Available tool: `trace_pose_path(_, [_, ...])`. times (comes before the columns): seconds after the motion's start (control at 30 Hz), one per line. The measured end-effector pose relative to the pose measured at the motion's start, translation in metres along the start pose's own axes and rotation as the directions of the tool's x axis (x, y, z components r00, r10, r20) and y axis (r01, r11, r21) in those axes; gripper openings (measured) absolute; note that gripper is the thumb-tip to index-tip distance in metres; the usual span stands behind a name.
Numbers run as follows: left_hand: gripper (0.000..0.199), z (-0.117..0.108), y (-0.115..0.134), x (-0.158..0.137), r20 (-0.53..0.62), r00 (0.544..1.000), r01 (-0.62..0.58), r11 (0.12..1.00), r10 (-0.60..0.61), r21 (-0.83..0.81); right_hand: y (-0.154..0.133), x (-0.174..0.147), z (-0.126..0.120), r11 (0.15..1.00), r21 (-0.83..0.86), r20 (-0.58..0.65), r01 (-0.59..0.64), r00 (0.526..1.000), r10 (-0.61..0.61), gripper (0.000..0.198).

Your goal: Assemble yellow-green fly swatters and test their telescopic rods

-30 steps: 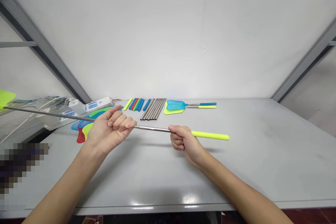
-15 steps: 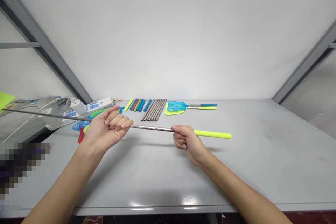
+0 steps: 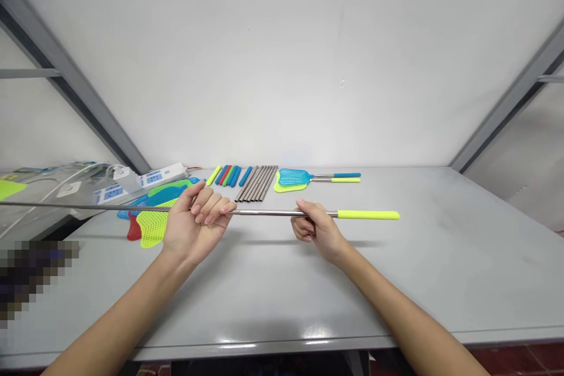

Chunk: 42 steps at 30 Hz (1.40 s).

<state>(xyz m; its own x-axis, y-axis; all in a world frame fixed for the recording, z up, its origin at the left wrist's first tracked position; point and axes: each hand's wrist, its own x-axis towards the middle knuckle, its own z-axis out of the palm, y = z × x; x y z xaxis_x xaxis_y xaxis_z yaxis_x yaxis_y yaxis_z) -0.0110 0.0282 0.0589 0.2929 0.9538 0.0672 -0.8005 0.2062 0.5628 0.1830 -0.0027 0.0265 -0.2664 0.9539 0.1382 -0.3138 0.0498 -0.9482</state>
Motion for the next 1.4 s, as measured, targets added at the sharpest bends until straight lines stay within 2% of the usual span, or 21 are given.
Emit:
trace_pose_path(0.1, [0.041, 0.003, -0.004, -0.004, 0.054, 0.999, -0.009, 1.000, 0.008, 0.026, 0.001, -0.001, 0.000, 0.998, -0.007, 0.050, 0.055, 0.997, -0.055, 0.046])
trace_pose_path(0.23, [0.041, 0.005, -0.003, -0.007, 0.102, 0.995, -0.025, 0.998, 0.019, 0.057, 0.006, -0.003, 0.001, 0.998, -0.034, 0.115, 0.054, 0.992, -0.050, 0.048])
trace_pose_path(0.5, [0.042, 0.009, -0.010, -0.013, 0.164, 0.986, 0.012, 0.994, -0.030, 0.106, 0.013, -0.005, 0.006, 0.999, -0.006, 0.141, 0.049, 0.989, -0.048, 0.050])
trace_pose_path(0.77, [0.043, 0.008, -0.011, -0.011, 0.119, 0.992, 0.035, 0.998, -0.041, 0.053, 0.019, -0.002, 0.007, 1.000, 0.017, 0.031, 0.013, 0.999, -0.014, 0.047])
trace_pose_path(0.97, [0.043, 0.007, -0.011, -0.010, 0.101, 0.994, 0.045, 0.998, -0.049, 0.047, 0.019, 0.000, 0.007, 0.998, 0.002, 0.000, 0.062, 0.998, -0.062, 0.047])
trace_pose_path(1.13, [0.042, 0.007, -0.007, -0.008, 0.088, 0.994, 0.062, 0.997, -0.066, 0.041, 0.021, -0.002, 0.007, 0.995, 0.028, 0.054, 0.098, 0.994, -0.099, 0.047])
trace_pose_path(1.27, [0.042, 0.009, 0.000, -0.009, 0.085, 0.995, 0.041, 0.998, -0.046, 0.053, 0.023, -0.003, 0.006, 0.988, -0.028, 0.122, 0.153, 0.981, -0.148, 0.046])
trace_pose_path(1.4, [0.041, 0.012, 0.005, -0.011, 0.058, 0.997, 0.045, 0.995, -0.050, 0.087, 0.025, -0.002, 0.003, 0.986, -0.062, 0.157, 0.157, 0.977, -0.146, 0.046])
